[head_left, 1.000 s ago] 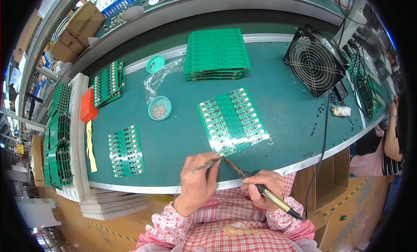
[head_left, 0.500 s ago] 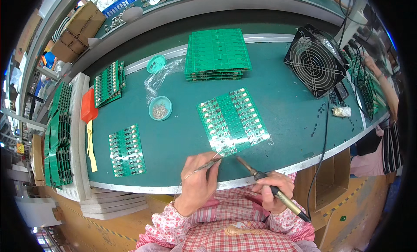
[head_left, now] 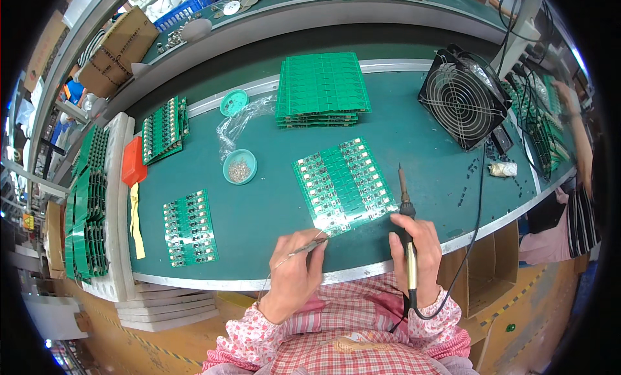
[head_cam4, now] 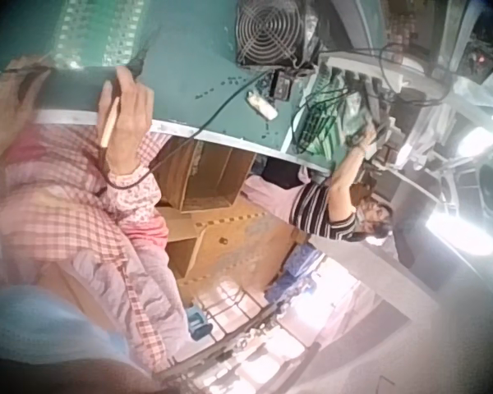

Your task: The person solders electronic components onto circuit boards using a soldering iron, solder wire, and tweezers.

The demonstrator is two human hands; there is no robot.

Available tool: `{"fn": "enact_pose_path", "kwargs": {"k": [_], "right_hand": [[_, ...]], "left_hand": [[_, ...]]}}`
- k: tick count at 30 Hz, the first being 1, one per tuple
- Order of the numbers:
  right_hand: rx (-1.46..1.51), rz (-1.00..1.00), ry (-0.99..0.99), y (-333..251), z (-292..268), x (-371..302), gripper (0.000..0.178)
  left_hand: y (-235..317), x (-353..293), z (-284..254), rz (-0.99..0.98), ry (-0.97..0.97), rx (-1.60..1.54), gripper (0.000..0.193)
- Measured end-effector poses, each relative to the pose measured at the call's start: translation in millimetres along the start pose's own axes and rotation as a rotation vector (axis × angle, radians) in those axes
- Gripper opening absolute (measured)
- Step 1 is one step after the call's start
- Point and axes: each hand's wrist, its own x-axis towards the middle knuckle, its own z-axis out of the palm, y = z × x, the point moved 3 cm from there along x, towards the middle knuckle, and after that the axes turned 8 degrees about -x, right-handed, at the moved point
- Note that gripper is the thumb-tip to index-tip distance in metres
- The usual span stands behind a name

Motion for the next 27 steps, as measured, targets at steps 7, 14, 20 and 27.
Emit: {"fn": "enact_pose_path", "kwargs": {"k": [7, 14, 20, 27], "right_hand": [[-0.235, 0.003, -0.082, 3.2, 1.5, 12.8, 0.051], [-0.087, 0.116, -0.045, 4.0, 15.2, 18.2, 0.050], [0.301, 0.354, 0.119, -3.4, 30.0, 18.3, 0.049], [0.723, 0.519, 0.284, -5.4, 20.3, 19.2, 0.040]], "left_hand": [[0.2, -5.2, -6.1, -0.132, 0.036, -0.080, 0.016], [-6.1, -10.1, -4.9, -0.133, 0.014, -0.109, 0.014], [-5.4, -10.2, -3.9, -0.116, 0.018, -0.132, 0.013], [-10.5, -20.2, -10.6, -0.173, 0.160, -0.337, 0.017]]}}
